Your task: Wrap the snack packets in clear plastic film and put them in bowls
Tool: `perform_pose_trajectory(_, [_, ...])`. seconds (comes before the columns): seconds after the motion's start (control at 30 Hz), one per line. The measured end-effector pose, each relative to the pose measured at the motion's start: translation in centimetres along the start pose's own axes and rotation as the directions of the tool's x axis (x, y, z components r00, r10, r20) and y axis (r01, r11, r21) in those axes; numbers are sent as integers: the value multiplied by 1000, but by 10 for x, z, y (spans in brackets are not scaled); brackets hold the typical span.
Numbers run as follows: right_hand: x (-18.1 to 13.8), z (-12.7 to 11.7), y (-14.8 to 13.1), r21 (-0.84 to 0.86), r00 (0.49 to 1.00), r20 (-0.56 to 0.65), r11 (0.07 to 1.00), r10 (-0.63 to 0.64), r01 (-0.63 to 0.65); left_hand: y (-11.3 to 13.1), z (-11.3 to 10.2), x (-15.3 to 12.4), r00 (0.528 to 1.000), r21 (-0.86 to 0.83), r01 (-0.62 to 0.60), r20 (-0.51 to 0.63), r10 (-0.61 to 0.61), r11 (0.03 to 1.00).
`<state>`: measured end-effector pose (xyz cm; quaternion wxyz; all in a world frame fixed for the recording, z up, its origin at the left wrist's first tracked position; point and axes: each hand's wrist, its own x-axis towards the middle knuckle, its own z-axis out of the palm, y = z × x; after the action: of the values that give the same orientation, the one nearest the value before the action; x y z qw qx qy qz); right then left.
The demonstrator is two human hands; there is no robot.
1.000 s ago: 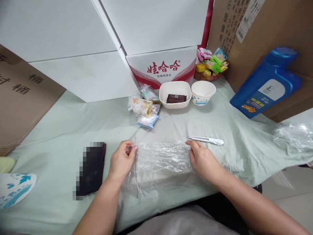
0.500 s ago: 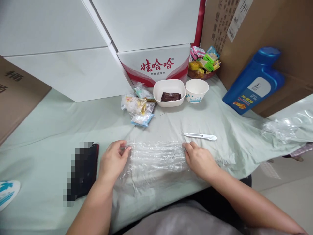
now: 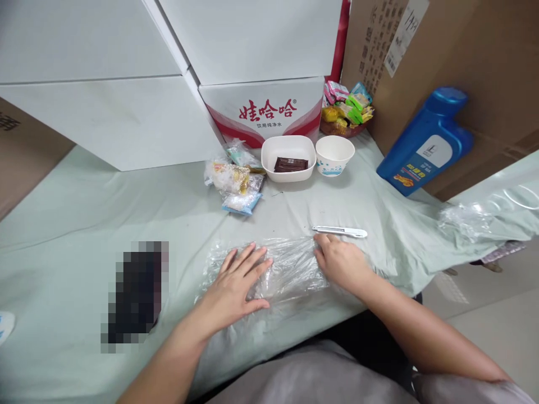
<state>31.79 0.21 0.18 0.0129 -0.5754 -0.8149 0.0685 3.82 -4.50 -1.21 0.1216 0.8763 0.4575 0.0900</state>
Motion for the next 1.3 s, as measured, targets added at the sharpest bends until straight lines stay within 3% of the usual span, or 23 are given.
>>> perform_pose_trajectory(0.13, [20,-4,30,-69,985,-47,984,164,-167,-6,4,-2,999,-15,12,45,-11,1000])
perform_pose_trajectory(0.23, [23,-12,39,-41,968,-163,978,194,-203,-7,6,-2,1000,-18,10,5,-10,1000])
perform_pose_trajectory(0.3, [16,-19,30,35,961,-256,995,100,-94,-7,8,0,1000,-13,11,-20,-11,1000])
perform_pose_trajectory(0.37, [5,-21,10,90,951,-288,986,-111,142,-5,9,2,999,-2,15,-31,-15,1000])
perform_pose_trajectory(0.47, [-10,-9,-20,82,858,-201,865,-473,496,-3,9,5,999,11,15,-30,-14,1000])
perform_pose_trajectory(0.53, [-14,8,-29,45,814,-120,816,-568,576,-5,7,5,998,8,25,-54,-24,1000])
perform_pose_trajectory(0.6, [-16,25,-28,4,822,-60,824,-566,567,-12,2,3,988,11,90,-128,-88,996])
perform_pose_trajectory(0.67, [-18,35,-20,-24,846,-39,847,-532,531,-23,-4,-1,953,26,209,-229,-198,978])
perform_pose_trajectory(0.77, [-23,35,-10,-30,857,-63,859,-512,511,-42,-12,-7,854,18,402,-368,-368,915])
perform_pose_trajectory(0.83, [-27,28,-9,-12,844,-83,847,-531,531,-52,-14,-9,776,-36,506,-417,-473,862])
perform_pose_trajectory(0.9, [-32,22,-10,21,820,-99,823,-563,568,-56,-14,-10,727,-113,557,-414,-548,823])
perform_pose_trajectory(1.03, [-37,18,-13,97,791,-147,787,-594,609,-52,-13,-6,712,-252,519,-400,-576,817])
perform_pose_trajectory(1.2, [-37,17,-15,106,793,-153,788,-590,606,-48,-13,-2,624,-382,440,-521,-583,813])
perform_pose_trajectory(1.3, [-38,18,-15,106,791,-151,786,-593,609,-51,-8,5,628,-411,453,-483,-610,791])
